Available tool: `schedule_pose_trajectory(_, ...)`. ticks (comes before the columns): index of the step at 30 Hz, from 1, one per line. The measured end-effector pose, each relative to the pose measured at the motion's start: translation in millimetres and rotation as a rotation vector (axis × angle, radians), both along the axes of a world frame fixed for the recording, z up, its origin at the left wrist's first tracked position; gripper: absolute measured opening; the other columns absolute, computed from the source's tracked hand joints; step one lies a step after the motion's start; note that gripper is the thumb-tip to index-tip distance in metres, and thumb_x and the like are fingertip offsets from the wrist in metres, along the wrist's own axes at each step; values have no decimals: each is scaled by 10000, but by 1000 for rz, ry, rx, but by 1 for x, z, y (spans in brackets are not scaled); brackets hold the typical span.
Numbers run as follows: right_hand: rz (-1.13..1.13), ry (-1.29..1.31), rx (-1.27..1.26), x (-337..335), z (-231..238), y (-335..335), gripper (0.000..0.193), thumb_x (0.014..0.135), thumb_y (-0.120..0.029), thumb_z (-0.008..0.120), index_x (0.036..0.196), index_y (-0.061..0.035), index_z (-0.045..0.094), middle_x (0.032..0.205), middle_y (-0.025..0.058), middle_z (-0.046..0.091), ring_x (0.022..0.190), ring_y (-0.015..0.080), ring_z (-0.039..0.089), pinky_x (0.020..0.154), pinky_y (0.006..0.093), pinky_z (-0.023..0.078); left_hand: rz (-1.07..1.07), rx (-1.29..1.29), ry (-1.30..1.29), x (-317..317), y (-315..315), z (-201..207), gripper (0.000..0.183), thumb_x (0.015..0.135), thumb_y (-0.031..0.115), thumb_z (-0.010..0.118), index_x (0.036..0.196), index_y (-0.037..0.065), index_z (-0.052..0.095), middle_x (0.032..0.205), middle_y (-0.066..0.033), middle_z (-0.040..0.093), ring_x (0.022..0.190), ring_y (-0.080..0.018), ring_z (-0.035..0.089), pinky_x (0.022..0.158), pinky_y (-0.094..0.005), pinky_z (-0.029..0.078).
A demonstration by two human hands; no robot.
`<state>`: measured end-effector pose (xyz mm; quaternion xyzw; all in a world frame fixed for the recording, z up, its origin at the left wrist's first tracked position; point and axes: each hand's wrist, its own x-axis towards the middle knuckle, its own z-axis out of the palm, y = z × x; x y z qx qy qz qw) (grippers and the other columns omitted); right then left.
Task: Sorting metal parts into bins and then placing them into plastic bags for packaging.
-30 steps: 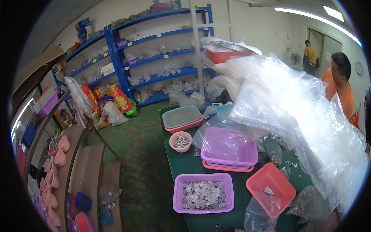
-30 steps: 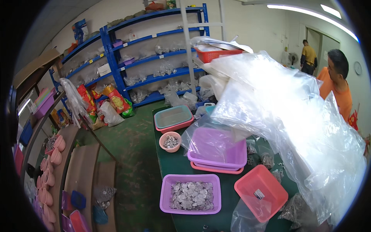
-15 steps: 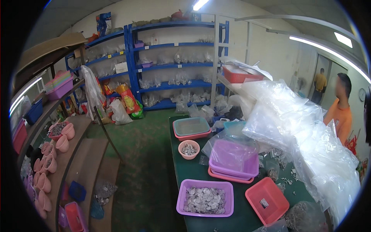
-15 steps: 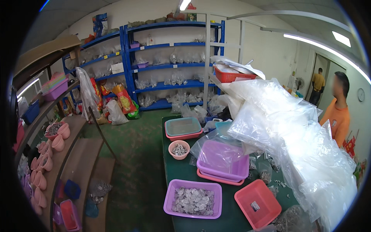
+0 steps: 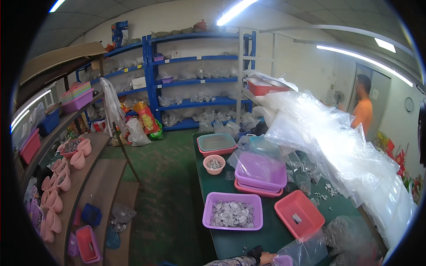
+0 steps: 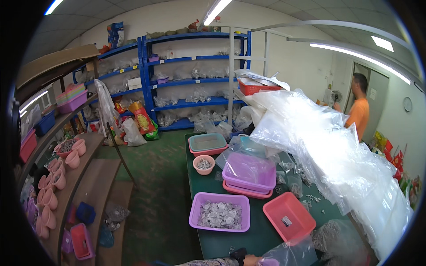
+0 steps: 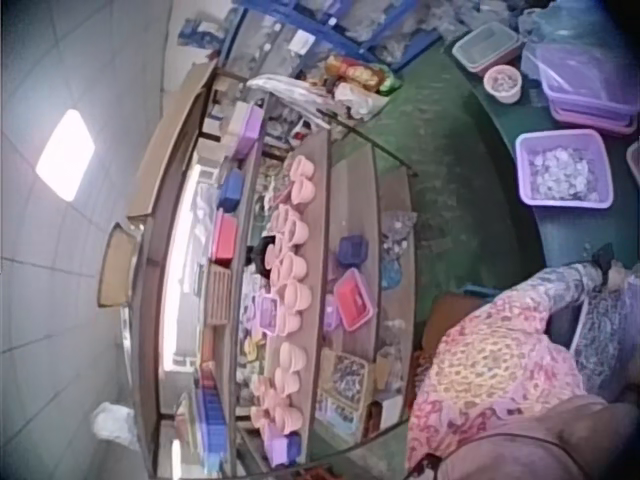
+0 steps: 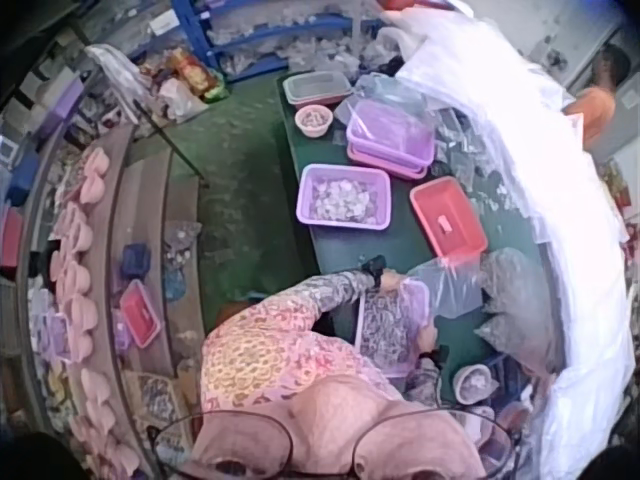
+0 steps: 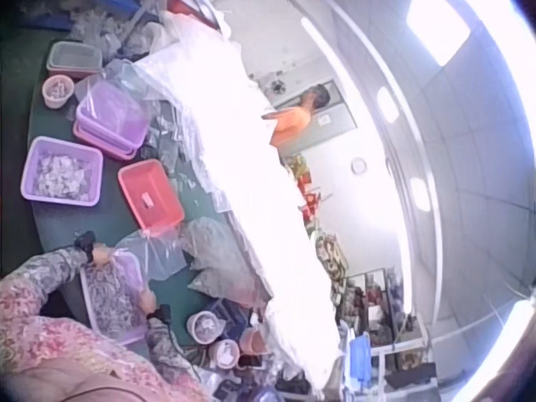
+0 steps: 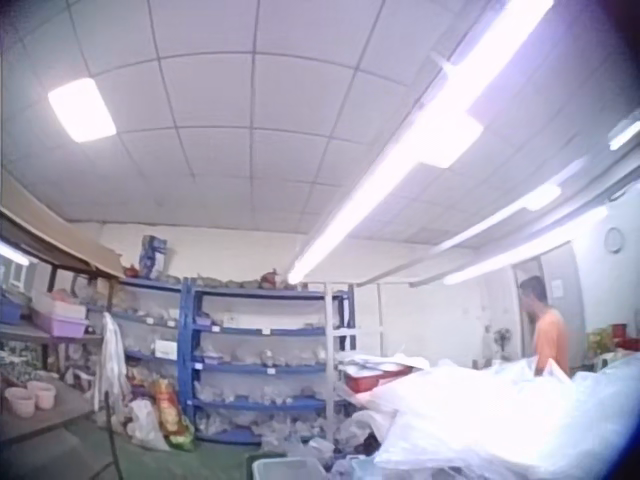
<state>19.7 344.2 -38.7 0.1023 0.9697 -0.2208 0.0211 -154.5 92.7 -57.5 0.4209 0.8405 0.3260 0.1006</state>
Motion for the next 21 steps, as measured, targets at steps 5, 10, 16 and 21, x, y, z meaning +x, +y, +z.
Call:
schedule_pose_trajectory(5,31,41,-107,-2,-12,21,356,797,-106,532,1135,3,557,736,276,593,679,465,557,588,526,425,-108,-164,-273,-10,3,61,281,837,251,525,1091,132,528,961,-186,646,876,-402,619,713,-478,500)
schedule_pose_trajectory(10,54,6,-126,-5,32,2,213,788,-125,517,936,3,602,742,271,592,686,468,550,593,529,432,-82,-95,-328,-10,-3,30,345,856,321,529,1172,186,500,889,-181,654,829,-420,617,704,-501,472)
schedule_pose_trajectory(16,-153,-42,96,18,46,-27,286,845,-256,499,1004,-52,623,733,251,606,712,444,578,633,498,471,-38,-128,-286,10,-5,22,353,907,307,477,1225,160,430,769,-211,628,670,-407,608,566,-494,449)
schedule_pose_trajectory(21,4,-25,331,17,59,-23,330,901,-333,466,1133,-125,575,856,167,648,765,347,631,648,456,509,191,-181,-334,28,-6,37,421,908,273,479,1278,80,426,680,-177,622,574,-365,617,468,-498,472)
